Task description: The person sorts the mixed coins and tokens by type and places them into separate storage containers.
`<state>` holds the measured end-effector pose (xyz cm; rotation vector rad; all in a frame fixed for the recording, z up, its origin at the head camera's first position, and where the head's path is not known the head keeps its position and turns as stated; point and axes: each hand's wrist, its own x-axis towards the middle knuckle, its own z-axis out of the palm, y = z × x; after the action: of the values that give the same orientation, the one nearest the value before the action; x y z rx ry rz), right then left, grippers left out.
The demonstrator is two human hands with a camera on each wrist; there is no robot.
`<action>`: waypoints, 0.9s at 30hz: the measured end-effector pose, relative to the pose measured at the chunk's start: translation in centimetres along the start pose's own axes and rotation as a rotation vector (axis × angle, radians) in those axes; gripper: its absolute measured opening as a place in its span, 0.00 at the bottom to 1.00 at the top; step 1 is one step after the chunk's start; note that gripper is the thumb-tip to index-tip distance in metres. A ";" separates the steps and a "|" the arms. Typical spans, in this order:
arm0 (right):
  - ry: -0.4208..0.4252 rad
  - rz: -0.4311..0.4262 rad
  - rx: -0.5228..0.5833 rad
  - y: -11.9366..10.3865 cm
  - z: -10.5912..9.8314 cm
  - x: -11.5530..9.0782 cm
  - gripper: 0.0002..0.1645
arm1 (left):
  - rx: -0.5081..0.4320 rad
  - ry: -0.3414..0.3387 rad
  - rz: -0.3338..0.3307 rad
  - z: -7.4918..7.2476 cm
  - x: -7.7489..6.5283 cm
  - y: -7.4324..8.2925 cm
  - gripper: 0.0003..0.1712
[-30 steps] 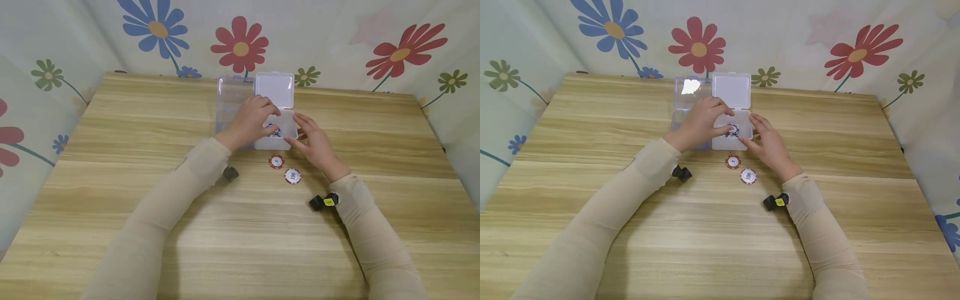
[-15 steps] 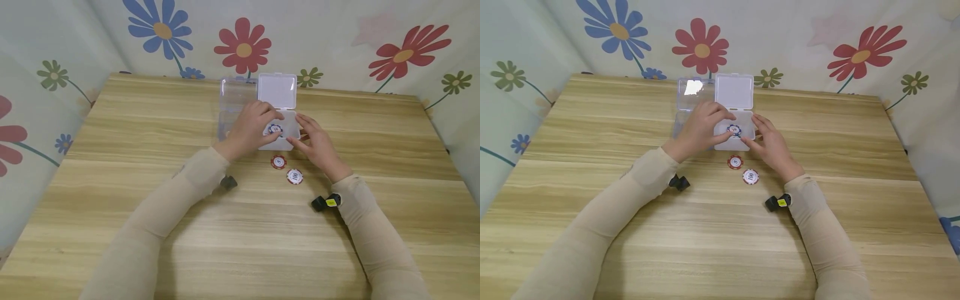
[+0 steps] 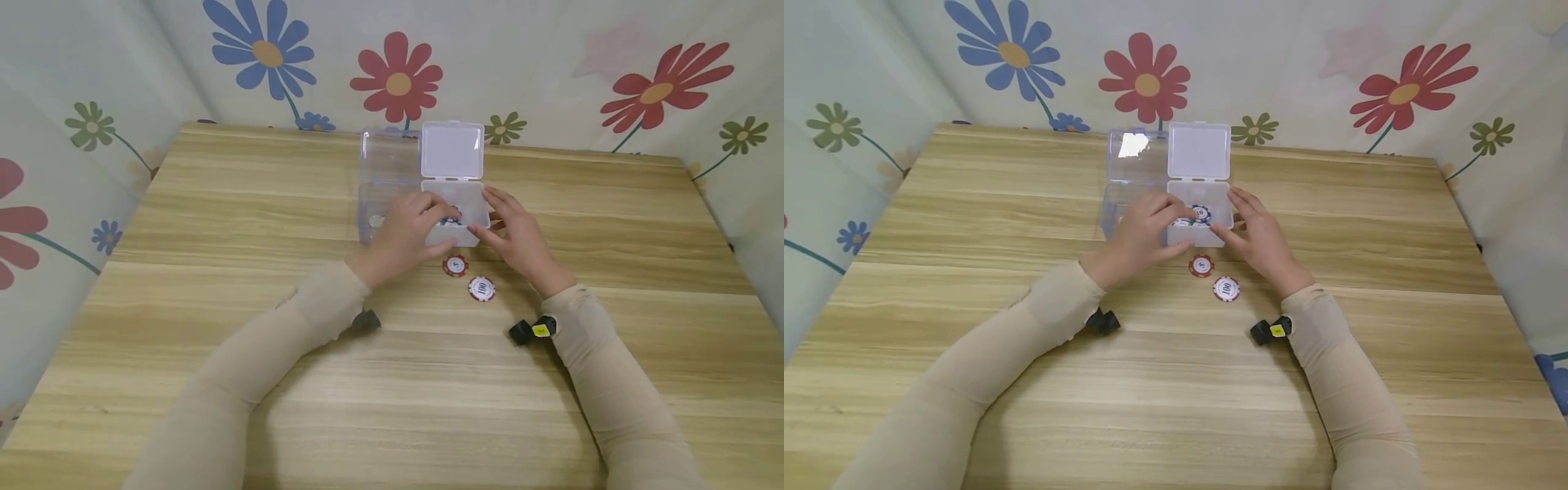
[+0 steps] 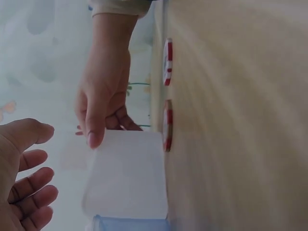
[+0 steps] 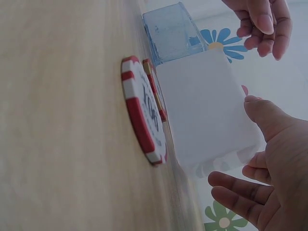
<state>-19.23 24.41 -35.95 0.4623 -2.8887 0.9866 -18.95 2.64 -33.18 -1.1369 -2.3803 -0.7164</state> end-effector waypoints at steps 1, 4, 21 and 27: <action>-0.001 0.000 0.000 0.0 0.0 0.0 0.41 | -0.014 -0.006 0.014 0.2 -0.2 0.1 0.19; -0.001 0.000 0.001 0.0 0.0 0.0 0.41 | -0.035 -0.038 0.042 0.6 -0.6 0.3 0.19; -0.001 0.014 -0.002 -0.1 -0.2 0.1 0.41 | -0.132 -0.353 -0.021 2.7 -1.1 2.5 0.18; 0.003 0.004 -0.004 -0.2 -0.1 0.3 0.41 | -0.123 -0.388 -0.026 3.4 -1.2 2.5 0.21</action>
<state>-19.47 24.23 -35.65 0.4544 -2.8893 0.9806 -16.68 5.36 -35.87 -1.4072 -2.7029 -0.7127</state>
